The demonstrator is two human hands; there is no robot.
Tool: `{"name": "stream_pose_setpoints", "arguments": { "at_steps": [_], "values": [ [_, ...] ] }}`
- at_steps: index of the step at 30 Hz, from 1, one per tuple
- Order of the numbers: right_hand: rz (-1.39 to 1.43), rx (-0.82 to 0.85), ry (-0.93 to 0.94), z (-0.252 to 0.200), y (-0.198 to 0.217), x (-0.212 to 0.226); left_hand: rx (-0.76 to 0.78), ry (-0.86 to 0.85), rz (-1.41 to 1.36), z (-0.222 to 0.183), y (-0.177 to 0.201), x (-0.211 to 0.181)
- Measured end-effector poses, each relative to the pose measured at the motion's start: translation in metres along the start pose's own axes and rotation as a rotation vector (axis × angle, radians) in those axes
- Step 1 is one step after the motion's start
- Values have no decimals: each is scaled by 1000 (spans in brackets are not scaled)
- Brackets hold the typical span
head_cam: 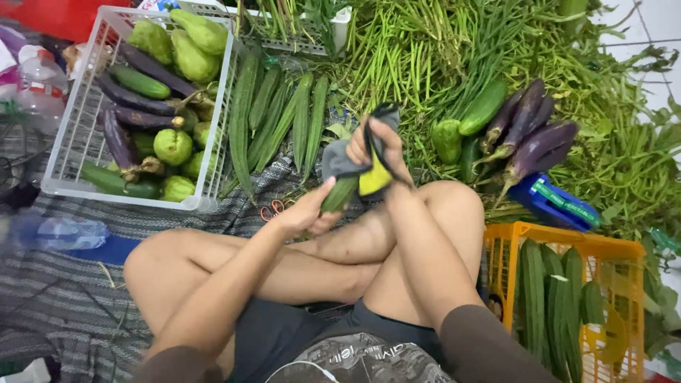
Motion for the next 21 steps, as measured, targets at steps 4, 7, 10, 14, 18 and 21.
{"name": "stream_pose_setpoints", "arguments": {
  "at_steps": [4, 7, 10, 14, 18, 21],
  "values": [
    [-545, -1277, 58, 8, -66, -4, -582, -299, 546, 34, 19, 24],
    [-715, -1477, 101, -1, -51, -17, -794, -240, 1003, 40, 29, 31],
    [-903, -1204, 77, -2, -72, -26, -832, -242, 818, 62, 50, 46],
    [-1194, -779, 105, -10, -109, -40, -781, -299, 279, 71, 59, 47],
    [-1184, -623, 73, -9, -92, -54, -706, -394, 314, 44, 42, 22],
    [-1241, -609, -160, 1, -80, -44, -629, -485, 226, 41, 36, 24]
  ]
}}
Point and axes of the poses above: each hand's wrist, its own z-axis towards the middle knuckle, its own y-axis out of the back of the hand, x = y × z, the point moved 2 cm from there along z, towards the middle knuckle, and after that the axes turned 9 degrees about -x, right-handed, at the moved point
